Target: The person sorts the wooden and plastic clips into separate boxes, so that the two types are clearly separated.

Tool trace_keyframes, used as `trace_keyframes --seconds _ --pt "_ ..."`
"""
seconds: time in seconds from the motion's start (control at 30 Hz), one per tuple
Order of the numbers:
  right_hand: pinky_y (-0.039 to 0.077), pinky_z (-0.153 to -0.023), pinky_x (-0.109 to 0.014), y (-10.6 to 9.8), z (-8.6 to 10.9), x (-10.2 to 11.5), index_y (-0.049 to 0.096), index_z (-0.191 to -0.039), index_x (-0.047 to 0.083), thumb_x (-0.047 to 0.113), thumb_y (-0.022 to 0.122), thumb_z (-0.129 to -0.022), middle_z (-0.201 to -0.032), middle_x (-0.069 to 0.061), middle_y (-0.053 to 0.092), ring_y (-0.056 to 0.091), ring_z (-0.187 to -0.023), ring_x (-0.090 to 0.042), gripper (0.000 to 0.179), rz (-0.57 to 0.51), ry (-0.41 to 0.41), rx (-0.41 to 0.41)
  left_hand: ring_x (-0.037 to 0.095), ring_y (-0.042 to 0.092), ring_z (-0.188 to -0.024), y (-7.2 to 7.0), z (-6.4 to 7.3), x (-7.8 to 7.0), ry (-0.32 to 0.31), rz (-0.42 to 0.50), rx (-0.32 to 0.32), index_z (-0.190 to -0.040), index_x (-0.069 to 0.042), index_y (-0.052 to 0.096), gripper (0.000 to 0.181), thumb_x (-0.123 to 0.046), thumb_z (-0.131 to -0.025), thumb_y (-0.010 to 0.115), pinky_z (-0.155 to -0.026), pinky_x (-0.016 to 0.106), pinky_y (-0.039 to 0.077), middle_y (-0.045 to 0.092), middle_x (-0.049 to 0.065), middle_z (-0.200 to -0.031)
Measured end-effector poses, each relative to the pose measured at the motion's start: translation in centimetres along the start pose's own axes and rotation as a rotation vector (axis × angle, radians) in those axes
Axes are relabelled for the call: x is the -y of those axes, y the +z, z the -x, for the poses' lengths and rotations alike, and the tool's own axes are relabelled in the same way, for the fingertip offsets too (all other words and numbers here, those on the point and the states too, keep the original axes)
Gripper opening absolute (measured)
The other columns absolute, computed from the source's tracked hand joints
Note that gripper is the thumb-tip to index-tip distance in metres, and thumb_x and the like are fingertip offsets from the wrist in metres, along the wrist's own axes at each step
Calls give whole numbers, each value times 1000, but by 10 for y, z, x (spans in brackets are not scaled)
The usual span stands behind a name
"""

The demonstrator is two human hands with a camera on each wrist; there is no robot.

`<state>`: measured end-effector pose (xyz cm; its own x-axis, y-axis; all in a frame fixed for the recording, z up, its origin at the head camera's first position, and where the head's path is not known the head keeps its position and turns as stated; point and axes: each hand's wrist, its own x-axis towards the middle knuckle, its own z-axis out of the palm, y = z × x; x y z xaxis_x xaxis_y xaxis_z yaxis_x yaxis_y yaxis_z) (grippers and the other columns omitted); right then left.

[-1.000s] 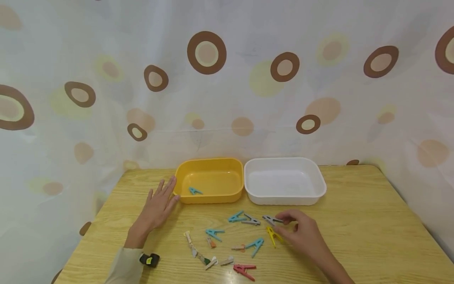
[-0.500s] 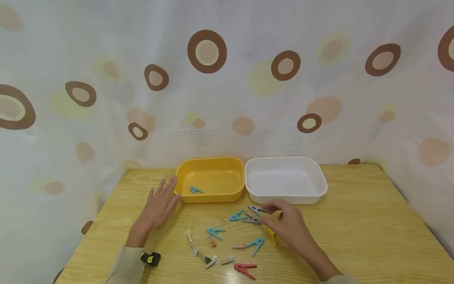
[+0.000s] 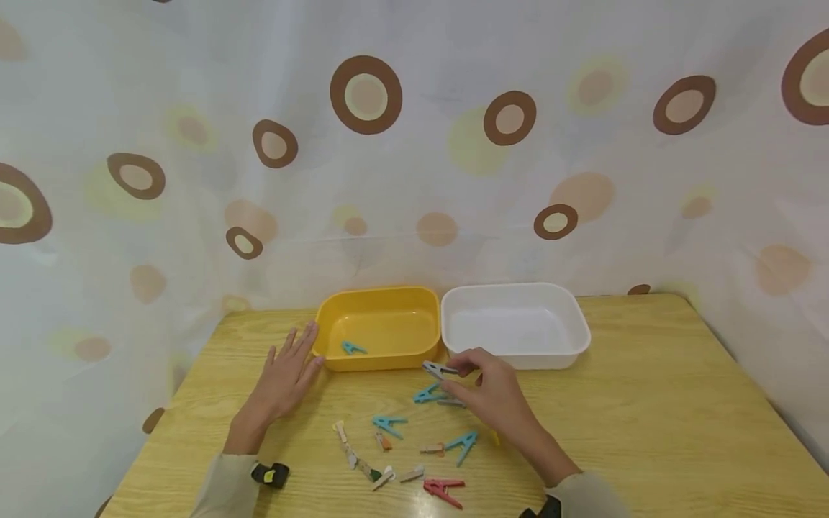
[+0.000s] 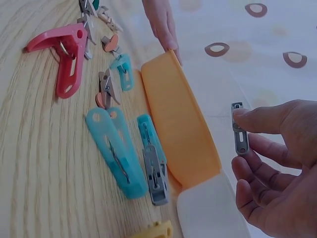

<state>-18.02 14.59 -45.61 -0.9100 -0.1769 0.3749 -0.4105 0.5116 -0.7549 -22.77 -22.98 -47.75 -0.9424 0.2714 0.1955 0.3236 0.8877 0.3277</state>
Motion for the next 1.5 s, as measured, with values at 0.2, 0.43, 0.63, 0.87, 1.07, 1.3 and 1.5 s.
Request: trace_keyframes --seconds 0.2,0.43,0.63,0.87,1.07,1.3,1.5 --pt "52 -70 -29 7 -5 5 74 -105 10 13 87 -84 -96 2 71 64 -88 -19 25 -46 1 19 39 14 -155 -1 0 2 -3 5 10 -165 -10 20 66 -45 -112 37 -116 74 10 19 6 -169" --pt "53 -70 -30 15 -13 8 73 -105 10 13 86 -86 -97 0 71 65 -89 -23 24 -64 -15 25 40 15 -155 1 -1 4 -5 5 17 -165 -11 19 66 -45 -112 37 -116 73 9 19 6 -170" --pt "52 -71 -29 24 -21 11 74 -106 11 12 85 -86 -99 -2 72 65 -90 -24 23 -66 -14 28 40 16 -155 2 -1 4 -2 -5 17 -165 -10 20 66 -45 -111 38 -116 73 11 20 6 -169" --pt "52 -70 -31 35 -34 15 74 -108 8 12 85 -86 -100 -3 72 66 -89 -26 25 -58 -51 5 41 16 -155 0 0 3 -2 1 23 -165 -9 20 66 -44 -111 39 -116 74 11 21 7 -169" --pt "54 -70 -33 44 -46 19 74 -107 8 13 86 -85 -99 -3 71 66 -88 -26 25 -52 -54 0 40 16 -155 0 0 2 0 2 13 -165 -9 21 66 -43 -111 40 -116 74 11 21 6 -169" --pt "55 -74 -38 55 -61 28 74 -109 8 15 85 -86 -101 -4 72 65 -91 -23 26 -65 -60 18 40 15 -155 2 -1 6 -6 -4 13 -165 -11 19 66 -45 -112 37 -116 73 10 19 5 -170" --pt "53 -75 -37 66 -75 32 75 -108 7 15 85 -87 -103 -5 73 65 -91 -23 24 -66 -38 36 39 14 -155 2 -1 5 0 8 15 -165 -11 19 66 -45 -112 38 -116 73 10 19 5 -170"
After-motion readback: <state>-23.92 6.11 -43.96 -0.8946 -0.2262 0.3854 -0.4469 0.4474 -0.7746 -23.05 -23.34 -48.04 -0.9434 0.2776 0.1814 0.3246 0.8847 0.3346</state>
